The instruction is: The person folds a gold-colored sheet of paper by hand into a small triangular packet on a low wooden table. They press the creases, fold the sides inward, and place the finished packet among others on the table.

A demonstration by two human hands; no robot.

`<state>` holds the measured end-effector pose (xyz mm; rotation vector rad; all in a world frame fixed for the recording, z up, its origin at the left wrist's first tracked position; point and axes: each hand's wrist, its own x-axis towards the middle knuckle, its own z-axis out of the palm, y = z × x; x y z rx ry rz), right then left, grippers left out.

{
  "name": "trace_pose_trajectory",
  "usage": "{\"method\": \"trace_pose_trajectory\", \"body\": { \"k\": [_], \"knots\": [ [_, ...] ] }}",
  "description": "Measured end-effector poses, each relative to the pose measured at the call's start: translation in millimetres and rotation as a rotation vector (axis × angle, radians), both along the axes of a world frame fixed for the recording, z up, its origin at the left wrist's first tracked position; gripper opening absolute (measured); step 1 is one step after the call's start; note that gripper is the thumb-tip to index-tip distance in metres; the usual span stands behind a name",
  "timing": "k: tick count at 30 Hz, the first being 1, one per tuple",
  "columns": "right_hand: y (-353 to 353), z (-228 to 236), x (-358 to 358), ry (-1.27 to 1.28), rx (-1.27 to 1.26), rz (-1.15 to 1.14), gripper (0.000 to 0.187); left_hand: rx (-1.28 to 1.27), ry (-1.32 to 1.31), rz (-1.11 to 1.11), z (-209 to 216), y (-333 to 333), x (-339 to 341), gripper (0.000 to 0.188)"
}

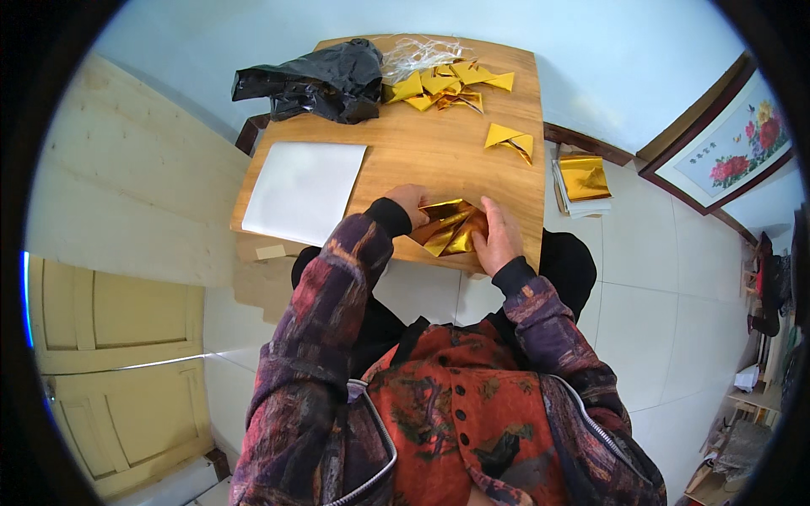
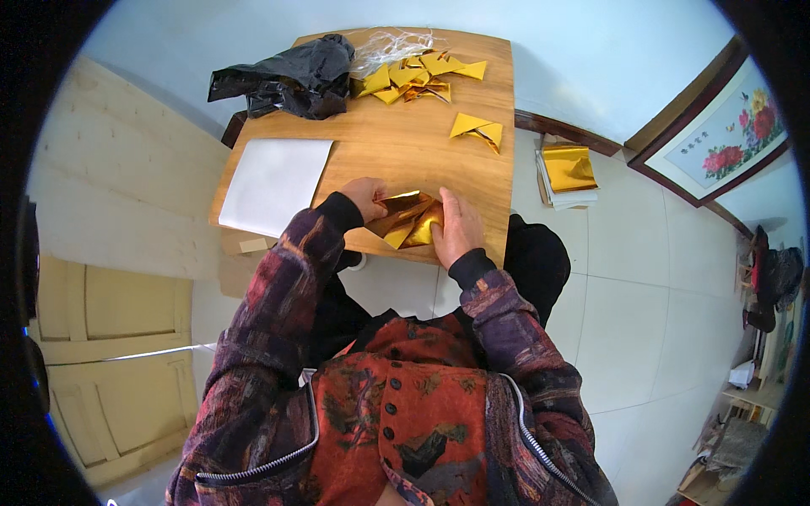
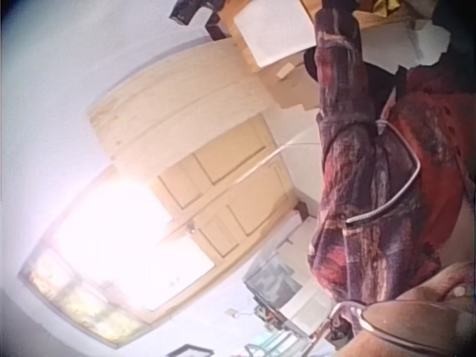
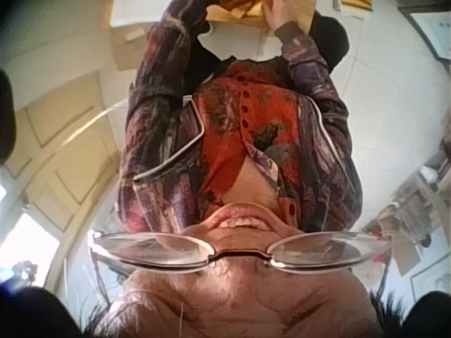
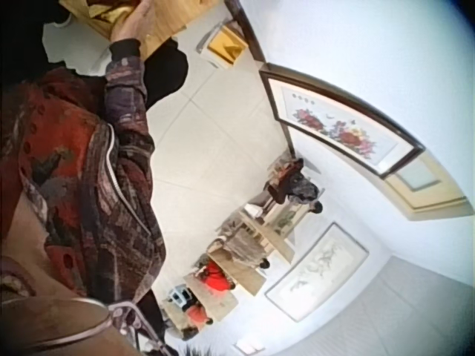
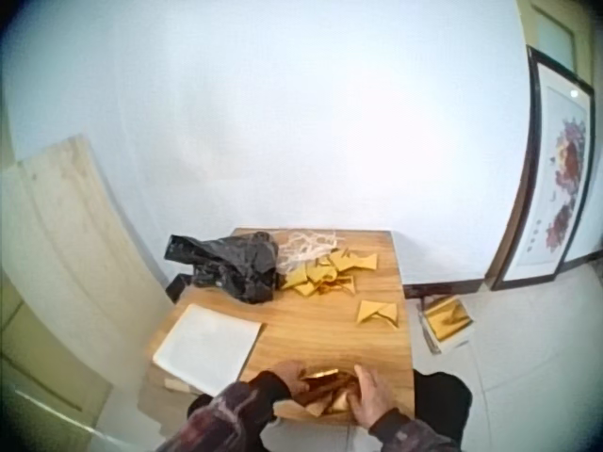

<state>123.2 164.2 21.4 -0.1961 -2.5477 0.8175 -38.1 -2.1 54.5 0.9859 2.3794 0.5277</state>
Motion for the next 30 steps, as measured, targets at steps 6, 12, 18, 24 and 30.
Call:
{"method": "trace_pose_trajectory", "body": {
  "k": [6,12,18,24,30],
  "knots": [
    [24.8,15.7,-0.7,0.261,0.106,0.098,0.02,0.553,0.84,-0.243,18.0,-8.4,41.2,0.011],
    [25.2,-7.1,17.3,0.074,0.208,0.229,0.019,0.517,0.818,-0.327,-28.0,-22.7,75.1,0.016],
    [31.7,-11.9,34.2,-0.229,0.27,0.378,0.056,0.412,0.775,-0.282,-47.9,-35.1,84.2,0.03],
    [33.9,-7.1,33.5,-0.262,0.215,0.415,0.062,0.253,0.697,-0.309,-38.7,-38.0,79.5,0.036],
    [28.9,1.0,21.9,-0.281,0.166,0.405,0.056,0.233,0.665,-0.304,-33.7,-37.2,82.7,0.037]
  ]
}}
